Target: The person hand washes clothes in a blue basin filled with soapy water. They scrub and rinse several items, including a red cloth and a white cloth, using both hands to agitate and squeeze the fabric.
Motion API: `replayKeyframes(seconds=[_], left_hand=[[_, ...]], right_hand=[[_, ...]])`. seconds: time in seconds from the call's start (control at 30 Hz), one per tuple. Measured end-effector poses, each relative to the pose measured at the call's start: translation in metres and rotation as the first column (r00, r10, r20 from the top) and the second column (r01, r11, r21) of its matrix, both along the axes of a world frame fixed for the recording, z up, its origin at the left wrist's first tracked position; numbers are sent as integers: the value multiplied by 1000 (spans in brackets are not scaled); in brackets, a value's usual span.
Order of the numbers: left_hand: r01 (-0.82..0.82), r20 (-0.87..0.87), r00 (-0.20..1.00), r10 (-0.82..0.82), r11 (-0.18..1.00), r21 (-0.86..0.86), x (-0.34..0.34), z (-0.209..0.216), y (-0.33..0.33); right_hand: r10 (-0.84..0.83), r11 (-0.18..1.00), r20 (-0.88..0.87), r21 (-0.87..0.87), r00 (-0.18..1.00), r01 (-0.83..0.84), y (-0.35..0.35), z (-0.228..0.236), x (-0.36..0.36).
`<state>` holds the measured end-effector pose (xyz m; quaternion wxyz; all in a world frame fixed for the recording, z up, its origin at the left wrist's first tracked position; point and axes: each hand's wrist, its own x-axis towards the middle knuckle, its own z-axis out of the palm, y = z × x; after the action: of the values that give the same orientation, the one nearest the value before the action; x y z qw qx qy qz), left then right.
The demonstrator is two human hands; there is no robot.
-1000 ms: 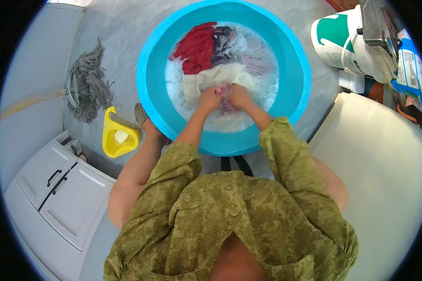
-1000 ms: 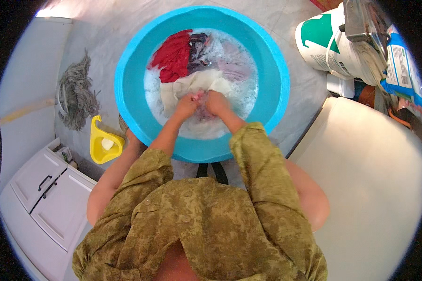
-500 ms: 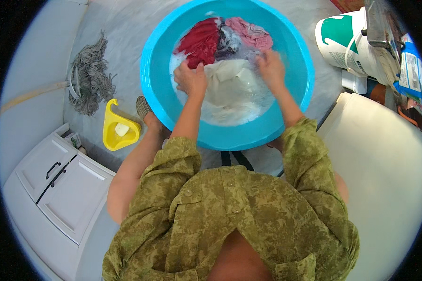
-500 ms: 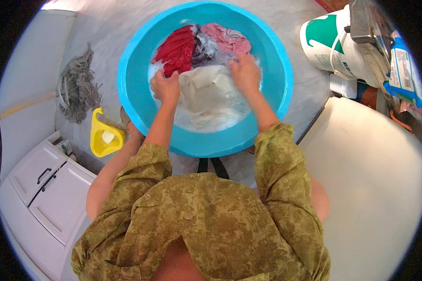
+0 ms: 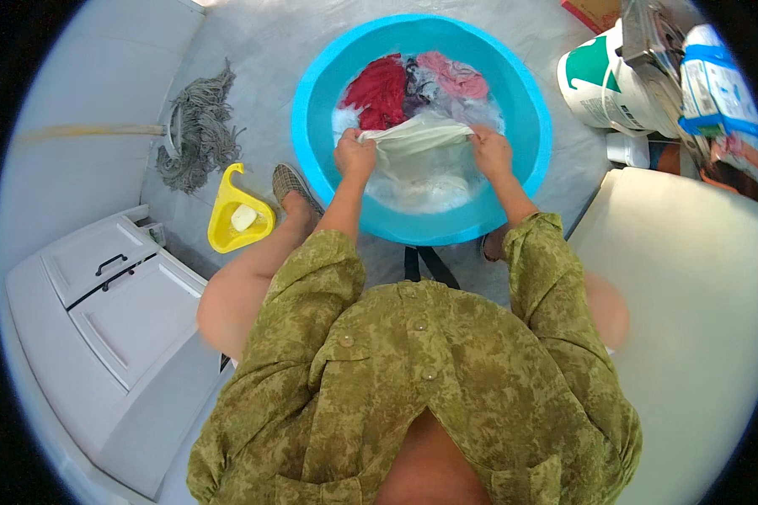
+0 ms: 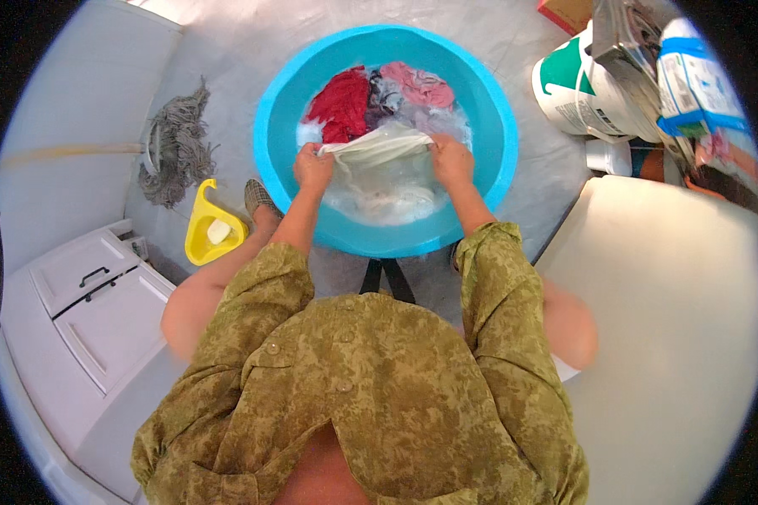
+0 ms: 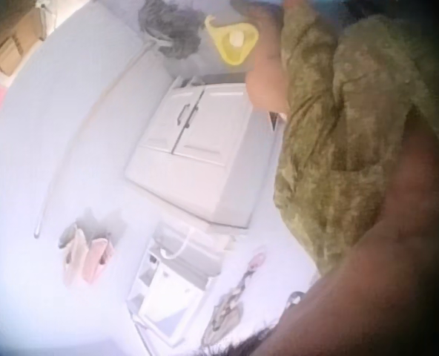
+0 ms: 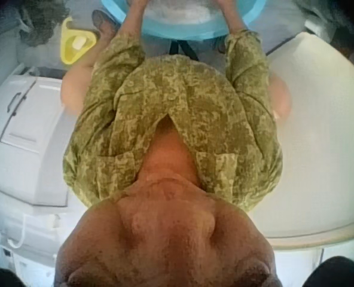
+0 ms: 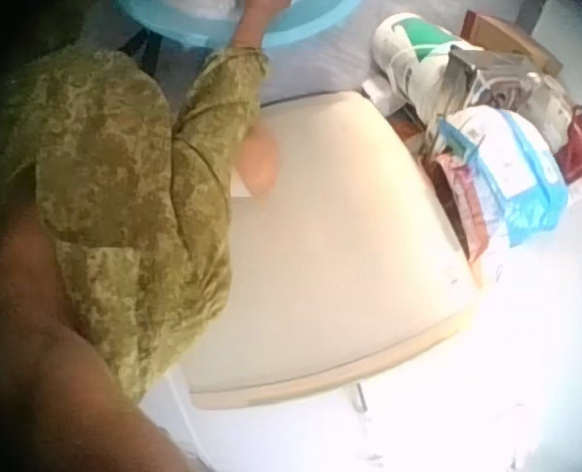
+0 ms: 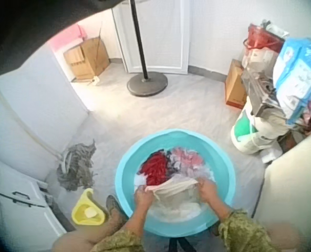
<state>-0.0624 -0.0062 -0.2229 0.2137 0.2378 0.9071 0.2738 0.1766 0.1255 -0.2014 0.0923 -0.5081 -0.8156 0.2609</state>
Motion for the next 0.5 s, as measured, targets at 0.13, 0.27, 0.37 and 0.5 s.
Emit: replayKeyframes(seconds=[0.13,0.27,0.37,0.5], left_hand=[[-4,86,996,-12,984,179,-3,22,-10],[-346,709,701,83,908,236,-7,30,-10],[-535,940,334,-64,809,245,-17,60,-1],[-662,941,306,-146,677,320,-17,159,3]], right_hand=[[-105,991,-120,73,987,114,-22,29,13],[-257,965,-119,-75,959,250,-33,56,26],[-266,963,-220,-10,938,270,-27,75,36],[-288,940,-444,39,849,339,-11,113,56]])
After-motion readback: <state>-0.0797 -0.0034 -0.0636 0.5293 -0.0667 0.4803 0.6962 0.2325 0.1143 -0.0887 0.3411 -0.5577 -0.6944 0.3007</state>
